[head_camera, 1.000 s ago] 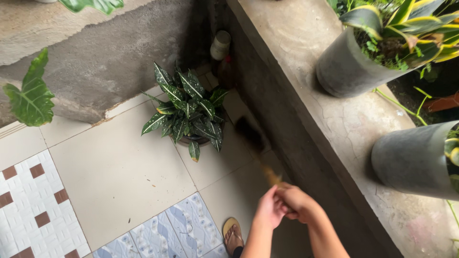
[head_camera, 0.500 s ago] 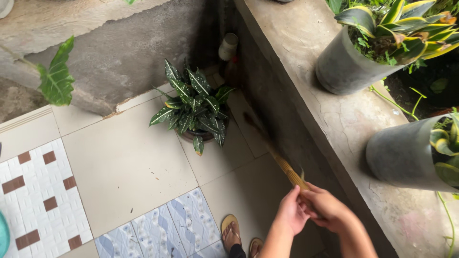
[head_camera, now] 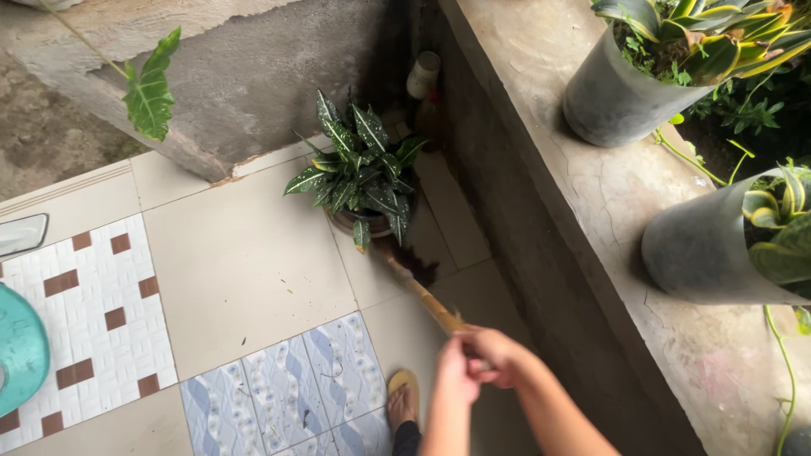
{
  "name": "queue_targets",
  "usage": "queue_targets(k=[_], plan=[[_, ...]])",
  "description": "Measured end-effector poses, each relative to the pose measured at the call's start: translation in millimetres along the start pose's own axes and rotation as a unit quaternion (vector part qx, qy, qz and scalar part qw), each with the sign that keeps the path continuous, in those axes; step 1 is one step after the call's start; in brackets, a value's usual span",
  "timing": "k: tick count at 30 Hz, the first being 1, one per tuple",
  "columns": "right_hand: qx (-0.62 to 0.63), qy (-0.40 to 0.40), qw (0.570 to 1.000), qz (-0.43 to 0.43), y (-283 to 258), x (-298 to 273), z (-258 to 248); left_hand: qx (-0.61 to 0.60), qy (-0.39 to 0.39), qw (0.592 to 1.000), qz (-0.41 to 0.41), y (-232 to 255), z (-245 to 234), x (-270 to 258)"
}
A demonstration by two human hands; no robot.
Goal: The person sweeps a tiled floor using a broom with a wooden handle, clearing debris from the floor and cleaning the area around several potted plants.
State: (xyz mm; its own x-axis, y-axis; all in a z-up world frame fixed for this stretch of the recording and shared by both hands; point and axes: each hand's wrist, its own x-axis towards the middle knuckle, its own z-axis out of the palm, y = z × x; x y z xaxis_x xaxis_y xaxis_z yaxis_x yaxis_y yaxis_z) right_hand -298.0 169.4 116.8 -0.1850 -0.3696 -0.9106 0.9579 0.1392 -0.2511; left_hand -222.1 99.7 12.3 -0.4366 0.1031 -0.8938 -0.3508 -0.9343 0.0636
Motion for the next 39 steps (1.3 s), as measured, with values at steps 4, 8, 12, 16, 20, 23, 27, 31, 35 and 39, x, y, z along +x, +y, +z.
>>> queue_targets(k=[4, 8, 12, 16, 20, 23, 27, 31, 35, 39], plan=[[0.010, -0.012, 0.998, -0.067, -7.5, -61.2, -46.2, 0.048, -0.019, 0.998, 0.045, -46.0, 59.5, -32.9], [-0.049, 0.112, 0.989, -0.083, -20.8, -76.9, -47.8, -0.021, -0.111, 0.993, -0.018, -57.7, 67.9, -19.9], [-0.081, 0.175, 0.978, -0.080, -31.4, 1.0, -8.3, -0.128, -0.158, 0.977, -0.063, -18.5, 33.2, 48.9], [-0.115, 0.140, 0.982, -0.045, -20.8, 55.9, 47.3, -0.109, -0.193, 0.975, -0.023, 36.1, -33.3, 66.5], [-0.125, 0.064, 0.990, 0.005, -9.7, 59.1, 103.2, -0.070, -0.048, 0.996, 0.039, 81.8, -73.3, 17.5], [-0.122, 0.026, 0.992, 0.004, 1.4, 53.0, 131.1, -0.121, -0.027, 0.988, 0.096, 94.6, -80.9, -13.6], [-0.110, -0.004, 0.994, -0.007, 3.0, 32.3, 111.4, -0.090, 0.023, 0.988, 0.126, 72.7, -59.5, -33.2], [-0.041, -0.002, 0.999, -0.022, 14.9, 6.3, 64.5, -0.071, -0.005, 0.984, 0.166, 38.0, -13.8, -63.7], [0.047, 0.018, 0.994, -0.096, 37.6, -36.9, 29.2, -0.022, -0.030, 0.991, 0.128, 6.7, 11.4, -109.5], [0.019, 0.146, 0.986, -0.071, 58.1, -72.5, 34.2, -0.036, -0.131, 0.990, 0.043, -19.1, -12.6, -106.8]])
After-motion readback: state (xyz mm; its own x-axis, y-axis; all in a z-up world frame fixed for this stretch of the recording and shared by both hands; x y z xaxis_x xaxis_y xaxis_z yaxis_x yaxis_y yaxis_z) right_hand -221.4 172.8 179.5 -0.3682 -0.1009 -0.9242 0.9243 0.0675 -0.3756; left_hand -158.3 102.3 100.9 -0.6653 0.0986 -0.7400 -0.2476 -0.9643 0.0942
